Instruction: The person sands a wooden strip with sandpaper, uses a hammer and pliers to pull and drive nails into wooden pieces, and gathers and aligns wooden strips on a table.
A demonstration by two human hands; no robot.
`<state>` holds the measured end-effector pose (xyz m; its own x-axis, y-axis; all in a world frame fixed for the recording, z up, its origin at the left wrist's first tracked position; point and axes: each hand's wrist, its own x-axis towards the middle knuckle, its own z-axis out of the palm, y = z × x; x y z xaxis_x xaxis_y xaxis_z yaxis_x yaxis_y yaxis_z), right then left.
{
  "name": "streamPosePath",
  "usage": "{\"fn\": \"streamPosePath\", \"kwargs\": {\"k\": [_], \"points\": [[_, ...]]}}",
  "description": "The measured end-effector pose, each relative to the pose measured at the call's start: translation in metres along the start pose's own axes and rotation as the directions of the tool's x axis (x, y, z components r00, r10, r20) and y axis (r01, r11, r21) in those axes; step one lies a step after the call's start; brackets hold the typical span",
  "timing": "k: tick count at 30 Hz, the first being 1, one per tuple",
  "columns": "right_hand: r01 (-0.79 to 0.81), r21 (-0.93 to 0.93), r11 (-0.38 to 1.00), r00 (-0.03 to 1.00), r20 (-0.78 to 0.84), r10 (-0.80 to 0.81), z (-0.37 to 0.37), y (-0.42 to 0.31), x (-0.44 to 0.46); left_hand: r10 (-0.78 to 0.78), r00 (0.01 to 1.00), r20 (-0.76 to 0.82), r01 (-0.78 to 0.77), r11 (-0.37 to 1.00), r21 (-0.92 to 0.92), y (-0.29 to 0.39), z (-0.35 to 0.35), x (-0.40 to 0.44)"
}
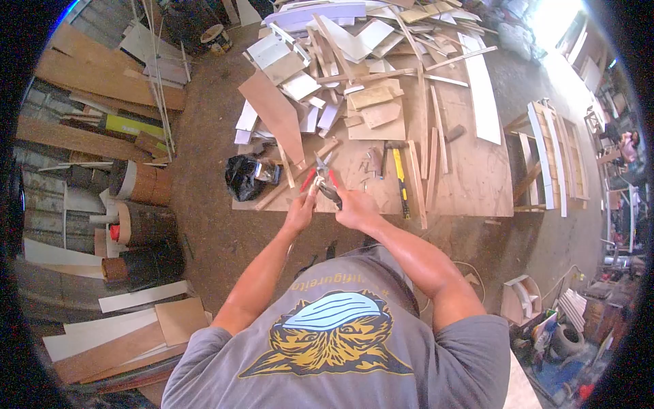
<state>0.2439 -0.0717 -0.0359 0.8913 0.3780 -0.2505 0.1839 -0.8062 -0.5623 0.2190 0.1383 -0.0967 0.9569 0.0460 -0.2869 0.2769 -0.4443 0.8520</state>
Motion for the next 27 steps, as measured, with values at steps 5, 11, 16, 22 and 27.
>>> {"fn": "streamPosePath", "kwargs": {"k": [5,11,16,22,27], "points": [[0.031,0.131,0.991,0.999,-0.025,-0.027,-0.006,-0.007,-0.003,-0.007,0.998,0.056,0.021,0.966,-0.257,0.002,-0.004,-0.003],[0.104,0.276,0.956,0.993,-0.075,-0.087,-0.002,-0.002,0.000,-0.054,0.989,0.134,0.096,0.939,-0.331,-0.008,-0.010,0.001],[0.107,0.149,0.983,0.986,-0.143,-0.085,-0.013,-0.015,-0.008,-0.040,0.988,0.148,0.095,0.916,-0.389,-0.005,-0.012,-0.002],[0.089,0.108,0.990,0.996,-0.021,-0.088,-0.019,-0.011,-0.008,0.055,0.997,0.046,-0.037,0.946,-0.323,0.011,-0.009,-0.006],[0.079,0.236,0.969,0.988,0.114,-0.108,-0.001,0.013,0.003,0.058,0.997,0.055,-0.046,0.981,-0.188,0.015,-0.011,-0.006]]}}
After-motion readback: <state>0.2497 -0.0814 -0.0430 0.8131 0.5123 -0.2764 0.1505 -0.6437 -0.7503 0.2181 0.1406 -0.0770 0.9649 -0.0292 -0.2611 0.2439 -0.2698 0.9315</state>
